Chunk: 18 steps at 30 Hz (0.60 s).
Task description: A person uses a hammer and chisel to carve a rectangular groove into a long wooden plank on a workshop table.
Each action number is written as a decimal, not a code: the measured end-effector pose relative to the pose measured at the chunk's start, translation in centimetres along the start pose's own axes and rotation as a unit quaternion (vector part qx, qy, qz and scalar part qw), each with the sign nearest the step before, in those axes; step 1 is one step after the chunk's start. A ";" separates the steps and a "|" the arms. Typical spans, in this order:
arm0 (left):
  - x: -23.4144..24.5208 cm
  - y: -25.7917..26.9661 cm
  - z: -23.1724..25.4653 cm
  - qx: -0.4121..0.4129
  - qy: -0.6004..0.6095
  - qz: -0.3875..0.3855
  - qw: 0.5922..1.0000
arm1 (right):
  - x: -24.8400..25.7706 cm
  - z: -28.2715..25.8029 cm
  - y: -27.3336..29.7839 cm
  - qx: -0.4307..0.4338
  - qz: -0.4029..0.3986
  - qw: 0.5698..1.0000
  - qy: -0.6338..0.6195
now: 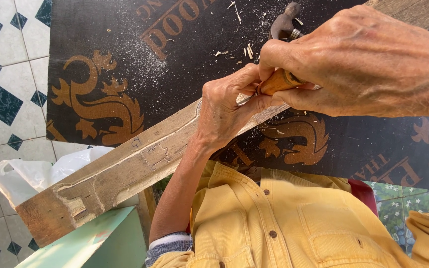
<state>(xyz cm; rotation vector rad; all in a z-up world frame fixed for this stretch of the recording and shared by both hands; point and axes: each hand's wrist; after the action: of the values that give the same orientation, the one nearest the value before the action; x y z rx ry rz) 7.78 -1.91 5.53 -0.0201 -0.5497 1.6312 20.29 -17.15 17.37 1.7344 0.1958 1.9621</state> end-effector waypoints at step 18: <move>-0.7 0.7 -1.0 -0.017 -0.011 0.000 1.000 | 0.9 -0.8 0.1 -0.004 -0.024 1.000 -0.010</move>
<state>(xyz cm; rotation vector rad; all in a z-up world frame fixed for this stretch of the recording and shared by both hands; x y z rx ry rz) 7.50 -2.29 4.19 -0.0279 -0.5949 1.6237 19.41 -16.67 18.08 1.7282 0.2213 1.9071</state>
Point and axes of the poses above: each hand's wrist, its own y-axis away from the middle knuckle, its own x-axis out of the back of the hand, z = x × y
